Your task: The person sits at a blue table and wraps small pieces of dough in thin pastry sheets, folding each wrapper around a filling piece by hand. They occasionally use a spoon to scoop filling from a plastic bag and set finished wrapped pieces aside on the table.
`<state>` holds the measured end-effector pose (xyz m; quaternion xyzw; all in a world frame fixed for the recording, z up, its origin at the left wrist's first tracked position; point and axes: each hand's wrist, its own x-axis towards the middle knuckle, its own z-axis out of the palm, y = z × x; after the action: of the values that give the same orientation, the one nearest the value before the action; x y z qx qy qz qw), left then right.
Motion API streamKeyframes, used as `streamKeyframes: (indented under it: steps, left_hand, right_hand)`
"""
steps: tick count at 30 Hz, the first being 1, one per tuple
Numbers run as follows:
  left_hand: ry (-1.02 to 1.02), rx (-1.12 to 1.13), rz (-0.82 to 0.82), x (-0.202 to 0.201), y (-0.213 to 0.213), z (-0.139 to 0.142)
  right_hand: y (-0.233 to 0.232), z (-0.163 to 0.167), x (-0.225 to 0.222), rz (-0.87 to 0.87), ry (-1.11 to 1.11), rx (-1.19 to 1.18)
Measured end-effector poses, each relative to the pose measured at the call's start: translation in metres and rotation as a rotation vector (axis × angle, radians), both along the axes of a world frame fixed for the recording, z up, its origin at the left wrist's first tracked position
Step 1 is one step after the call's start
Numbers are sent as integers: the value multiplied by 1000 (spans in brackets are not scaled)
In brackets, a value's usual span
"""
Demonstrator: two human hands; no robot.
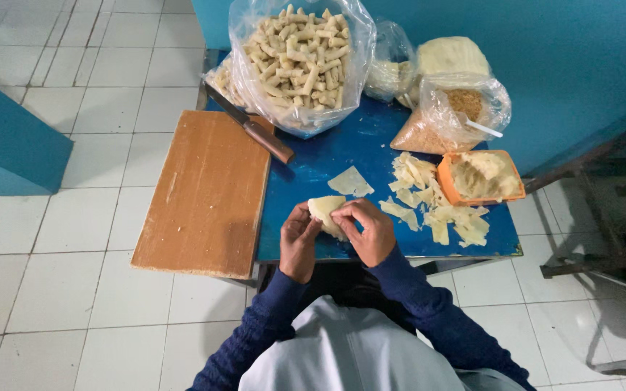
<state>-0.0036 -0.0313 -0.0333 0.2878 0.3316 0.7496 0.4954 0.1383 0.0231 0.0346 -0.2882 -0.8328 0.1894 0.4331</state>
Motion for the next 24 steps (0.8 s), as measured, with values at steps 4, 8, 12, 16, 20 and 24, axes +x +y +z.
streamKeyframes:
  steps: [4, 8, 12, 16, 20, 24]
  left_hand:
    - [10, 19, -19, 1, -1, 2]
    - [22, 6, -30, 1, -3, 7]
    - [35, 1, -13, 2, -2, 9]
    - [54, -2, -9, 3, -3, 8]
    - [61, 12, -3, 4, -3, 7]
    - [71, 28, 12, 4, -4, 8]
  right_hand:
    - [0, 0, 1, -43, -13, -96]
    - [-3, 4, 1, -22, 19, 0]
    - [-5, 7, 1, -15, 7, -69]
    - [-4, 3, 0, -28, -23, -15]
    - [0, -1, 2, -61, -38, 21]
    - [1, -3, 1, -54, -17, -123]
